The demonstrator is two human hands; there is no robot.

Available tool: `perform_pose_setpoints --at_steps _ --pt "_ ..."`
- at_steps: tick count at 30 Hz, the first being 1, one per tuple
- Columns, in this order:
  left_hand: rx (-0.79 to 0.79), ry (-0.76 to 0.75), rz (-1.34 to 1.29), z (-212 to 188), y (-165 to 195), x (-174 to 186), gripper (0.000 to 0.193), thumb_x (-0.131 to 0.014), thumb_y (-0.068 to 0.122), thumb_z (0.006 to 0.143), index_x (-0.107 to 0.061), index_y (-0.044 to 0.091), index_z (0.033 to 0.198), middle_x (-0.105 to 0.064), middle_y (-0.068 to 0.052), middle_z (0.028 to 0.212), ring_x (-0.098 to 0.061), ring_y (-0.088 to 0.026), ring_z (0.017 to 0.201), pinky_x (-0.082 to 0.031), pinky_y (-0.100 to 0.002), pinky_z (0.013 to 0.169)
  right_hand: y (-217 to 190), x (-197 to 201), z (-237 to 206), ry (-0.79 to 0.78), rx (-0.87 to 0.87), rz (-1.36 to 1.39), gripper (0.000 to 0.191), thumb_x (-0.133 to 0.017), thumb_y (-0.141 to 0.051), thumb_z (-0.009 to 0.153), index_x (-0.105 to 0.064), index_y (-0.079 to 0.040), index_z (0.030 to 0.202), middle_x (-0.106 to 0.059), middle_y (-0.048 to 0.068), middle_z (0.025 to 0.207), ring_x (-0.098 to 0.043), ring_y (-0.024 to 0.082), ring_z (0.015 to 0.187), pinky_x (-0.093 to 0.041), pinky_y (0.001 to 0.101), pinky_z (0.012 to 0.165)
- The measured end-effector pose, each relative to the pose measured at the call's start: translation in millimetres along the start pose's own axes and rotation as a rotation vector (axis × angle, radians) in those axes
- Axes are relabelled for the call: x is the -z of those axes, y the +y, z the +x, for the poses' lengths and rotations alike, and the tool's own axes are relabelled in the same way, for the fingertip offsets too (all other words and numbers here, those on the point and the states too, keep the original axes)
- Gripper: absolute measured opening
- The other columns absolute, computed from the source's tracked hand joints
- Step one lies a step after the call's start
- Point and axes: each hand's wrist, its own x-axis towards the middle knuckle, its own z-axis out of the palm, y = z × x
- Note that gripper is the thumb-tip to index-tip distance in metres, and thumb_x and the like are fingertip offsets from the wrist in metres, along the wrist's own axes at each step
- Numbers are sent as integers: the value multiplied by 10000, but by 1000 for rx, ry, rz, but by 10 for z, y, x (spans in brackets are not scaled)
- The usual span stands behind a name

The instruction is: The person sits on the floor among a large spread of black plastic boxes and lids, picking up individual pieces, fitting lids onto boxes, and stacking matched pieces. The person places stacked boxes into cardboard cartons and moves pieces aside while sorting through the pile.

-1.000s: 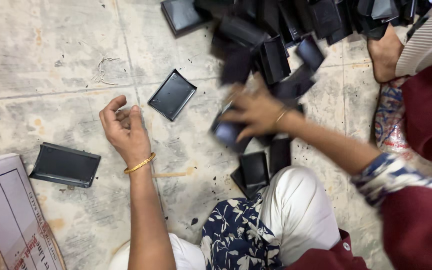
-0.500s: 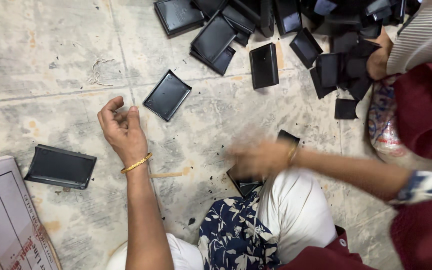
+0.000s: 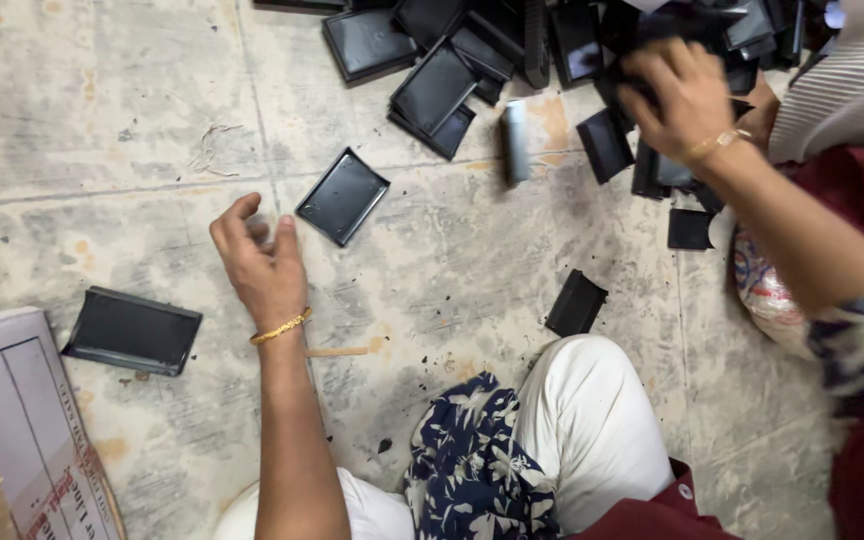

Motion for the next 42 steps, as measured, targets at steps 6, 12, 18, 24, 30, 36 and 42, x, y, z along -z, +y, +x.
perform_pose_setpoints --at_steps 6,12,18,24,30,36,42 --pt "-360 -234 627 -144 80 -170 712 -840 315 746 -605 127 1391 -349 -301 1520 -355 -468 1323 -309 -640 995 -765 -680 1060 156 -533 424 589 -732 -553 1039 -526 -59 1286 -647 230 1208 -630 412 1089 -509 484 933" --pt "-332 -250 659 -197 -39 -233 533 -836 265 794 -616 138 1262 -426 -172 1540 -406 -376 1391 -339 -584 1072 -1091 -929 1284 210 -1098 1179 531 -786 -385 778 -458 -136 1114 -610 130 1096 -626 294 993 -601 478 738" --pt "-228 -265 -4 -119 237 -146 684 -835 170 729 -550 98 1347 -521 -138 1377 -519 -311 1299 -450 -463 1096 -1515 -444 387 226 -172 1205 943 -928 -287 739 -304 -129 1429 -468 125 1378 -603 268 1176 -564 413 963" --pt "-166 -507 -620 -218 549 -216 950 -825 105 774 -318 72 1577 -560 -162 1425 -568 -274 1348 -436 -419 1215 -2396 -436 -281 -283 126 1248 1200 -938 -151 764 -150 -96 1667 -348 173 1659 -514 320 1446 -452 438 1204" --pt "-169 -452 -815 -220 540 -242 987 -900 166 799 -320 59 1591 -583 -187 1483 -577 -284 1398 -433 -429 1255 -2495 -465 -252 -233 55 1327 1199 -926 -152 766 -129 -88 1660 -318 181 1665 -488 286 1449 -458 421 1200" --pt "-236 -445 -750 -219 519 -216 998 -935 188 776 -357 50 1577 -577 -199 1515 -557 -289 1447 -433 -432 1287 -2481 -417 -212 -310 95 1307 1201 -922 -171 779 -111 -85 1661 -281 184 1678 -462 279 1471 -454 430 1193" --pt "-272 -477 -815 -249 587 -287 983 -920 150 792 -341 52 1580 -564 -208 1530 -535 -280 1439 -400 -435 1309 -2538 -410 -236 -242 84 1145 1205 -915 -229 799 -93 -90 1669 -302 185 1661 -446 284 1491 -469 413 1199"
